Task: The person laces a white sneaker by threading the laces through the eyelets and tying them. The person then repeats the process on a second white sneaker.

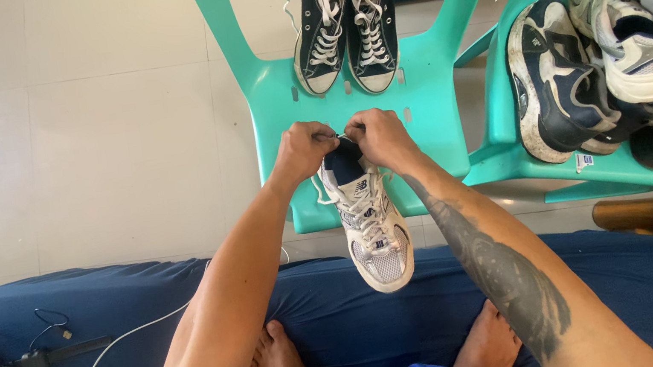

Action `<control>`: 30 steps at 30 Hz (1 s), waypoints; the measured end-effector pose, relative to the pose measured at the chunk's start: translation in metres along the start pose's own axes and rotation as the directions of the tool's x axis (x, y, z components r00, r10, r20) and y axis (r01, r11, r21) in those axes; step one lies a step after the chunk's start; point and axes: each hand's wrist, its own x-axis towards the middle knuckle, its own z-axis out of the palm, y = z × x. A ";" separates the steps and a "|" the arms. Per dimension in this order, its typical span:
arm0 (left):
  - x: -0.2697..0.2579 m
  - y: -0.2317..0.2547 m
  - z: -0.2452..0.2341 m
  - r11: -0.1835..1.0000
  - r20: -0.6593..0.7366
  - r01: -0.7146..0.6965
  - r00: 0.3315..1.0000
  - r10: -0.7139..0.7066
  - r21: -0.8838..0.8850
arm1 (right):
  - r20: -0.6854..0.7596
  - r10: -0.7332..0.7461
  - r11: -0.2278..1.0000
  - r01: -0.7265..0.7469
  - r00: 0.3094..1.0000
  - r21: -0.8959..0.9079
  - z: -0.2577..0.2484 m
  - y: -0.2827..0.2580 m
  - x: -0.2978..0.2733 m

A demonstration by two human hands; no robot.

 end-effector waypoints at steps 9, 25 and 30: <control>-0.004 0.001 -0.003 1.000 -0.030 -0.014 0.999 0.014 -0.011 | 0.026 0.092 0.996 -0.093 0.995 0.016 -0.002 -0.006 0.001; -0.007 0.003 -0.005 0.998 -0.053 0.038 0.998 -0.041 -0.049 | 0.018 0.011 0.999 -0.012 1.000 0.044 0.000 -0.014 -0.001; -0.005 0.005 -0.005 0.993 -0.031 0.110 0.993 -0.111 -0.038 | -0.025 -0.078 0.997 0.078 0.997 -0.001 0.016 0.001 0.007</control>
